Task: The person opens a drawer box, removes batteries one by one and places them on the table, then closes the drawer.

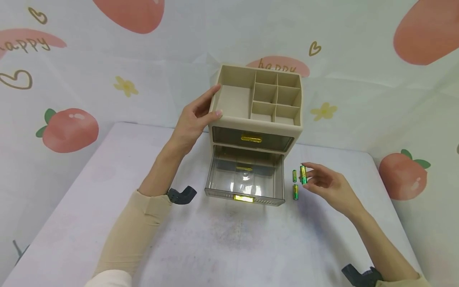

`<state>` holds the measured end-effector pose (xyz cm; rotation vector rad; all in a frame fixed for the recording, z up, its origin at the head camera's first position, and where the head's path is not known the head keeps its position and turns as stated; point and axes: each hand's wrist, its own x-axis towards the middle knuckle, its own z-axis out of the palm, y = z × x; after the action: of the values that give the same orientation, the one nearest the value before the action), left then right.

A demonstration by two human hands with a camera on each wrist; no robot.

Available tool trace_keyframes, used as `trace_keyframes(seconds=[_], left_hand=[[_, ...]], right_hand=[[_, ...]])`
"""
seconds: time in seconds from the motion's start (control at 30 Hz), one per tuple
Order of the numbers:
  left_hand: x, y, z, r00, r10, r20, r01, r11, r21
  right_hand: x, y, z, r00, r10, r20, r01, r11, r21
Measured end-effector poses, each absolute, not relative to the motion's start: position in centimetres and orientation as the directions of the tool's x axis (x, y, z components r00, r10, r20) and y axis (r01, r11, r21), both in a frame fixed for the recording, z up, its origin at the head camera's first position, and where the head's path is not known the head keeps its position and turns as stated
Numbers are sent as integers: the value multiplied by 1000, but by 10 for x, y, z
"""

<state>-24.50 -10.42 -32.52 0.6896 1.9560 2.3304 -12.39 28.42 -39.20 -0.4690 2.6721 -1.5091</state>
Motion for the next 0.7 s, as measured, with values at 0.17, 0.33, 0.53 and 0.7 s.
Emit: trace_keyframes(seconds=[0.17, 0.33, 0.53, 0.7], left_hand=[[-245, -104, -326, -903, 294, 314, 257, -217, 942], [-246, -105, -327, -903, 294, 313, 255, -219, 942], [-245, -104, -328, -899, 294, 324, 268, -216, 939], [-245, -104, -328, -898, 298, 323, 261, -229, 938]], right_hand=[[-123, 291, -401, -961, -262, 92, -215, 493, -843], [-123, 298, -411, -963, -257, 81, -207, 512, -834], [-122, 304, -423, -970, -238, 53, -173, 519, -837], [-123, 309, -431, -973, -232, 23, -142, 514, -846]])
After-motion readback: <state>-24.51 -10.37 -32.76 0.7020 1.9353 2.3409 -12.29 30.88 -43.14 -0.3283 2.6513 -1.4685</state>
